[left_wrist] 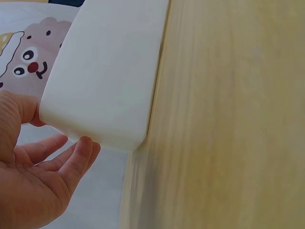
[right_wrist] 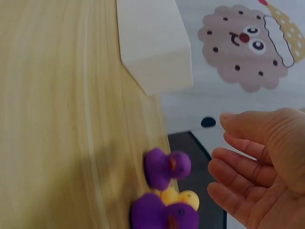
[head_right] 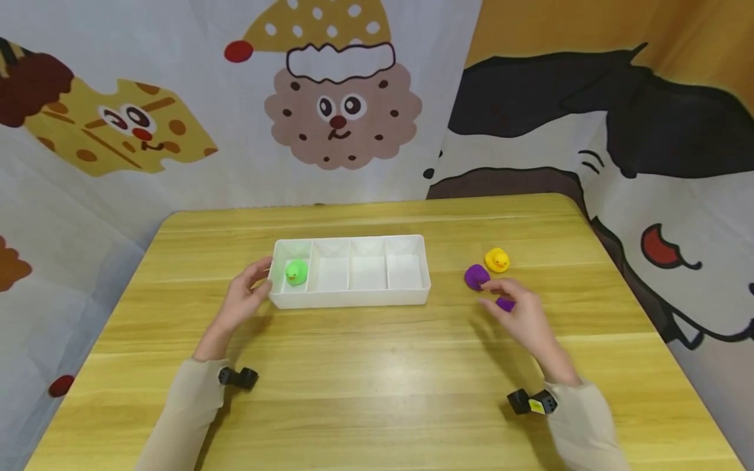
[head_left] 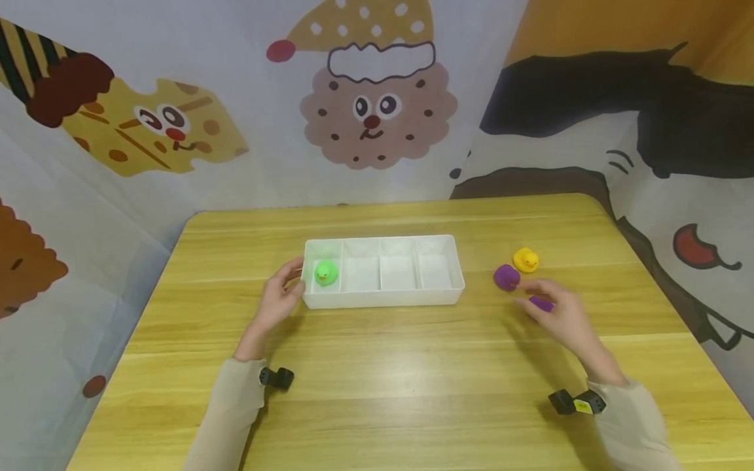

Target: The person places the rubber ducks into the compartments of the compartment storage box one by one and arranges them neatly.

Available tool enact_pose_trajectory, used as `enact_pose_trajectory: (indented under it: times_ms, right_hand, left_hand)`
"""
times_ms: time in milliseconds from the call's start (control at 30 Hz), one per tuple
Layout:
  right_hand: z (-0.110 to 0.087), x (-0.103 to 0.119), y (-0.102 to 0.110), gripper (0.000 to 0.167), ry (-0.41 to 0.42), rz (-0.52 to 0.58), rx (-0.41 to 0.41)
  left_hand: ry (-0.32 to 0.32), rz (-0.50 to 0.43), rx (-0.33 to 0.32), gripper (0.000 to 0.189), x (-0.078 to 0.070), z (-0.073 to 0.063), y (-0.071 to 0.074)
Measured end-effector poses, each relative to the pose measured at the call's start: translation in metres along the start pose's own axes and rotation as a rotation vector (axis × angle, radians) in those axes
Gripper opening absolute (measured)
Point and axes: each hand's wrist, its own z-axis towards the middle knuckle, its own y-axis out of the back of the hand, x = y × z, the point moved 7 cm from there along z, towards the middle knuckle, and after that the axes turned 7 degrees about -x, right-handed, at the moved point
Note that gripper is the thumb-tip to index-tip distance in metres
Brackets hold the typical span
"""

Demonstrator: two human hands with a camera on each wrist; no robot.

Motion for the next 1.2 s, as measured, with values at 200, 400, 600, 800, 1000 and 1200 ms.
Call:
enact_pose_trajectory:
  times_ms: [200,400,600,800,1000,1200]
  right_hand:
    - [-0.005,-0.016,0.007,0.03,-0.05,-0.033,0.038]
    - [-0.009,-0.03,0.009,0.035,-0.057,-0.031,0.105]
    - [-0.012,-0.04,0.014,0.035,-0.099,-0.039,0.15]
    - [-0.014,-0.043,0.015,0.034,-0.124,-0.04,0.215]
    - [-0.018,-0.047,0.012,0.034,-0.153,-0.03,0.264]
    - [-0.02,-0.049,0.011,0.034,-0.147,-0.039,0.274]
  left_hand:
    - [0.028,0.014,0.011,0.046,-0.014,-0.003,-0.001]
    - [0.04,0.024,0.03,0.046,-0.036,-0.007,-0.001]
    - [0.025,0.033,0.032,0.046,-0.034,-0.007,-0.001]
    - [0.02,0.029,0.024,0.047,-0.011,-0.001,0.0]
    - [0.016,0.033,0.026,0.048,0.0,0.001,-0.001]
    - [0.021,0.037,0.034,0.047,0.001,0.001,-0.001]
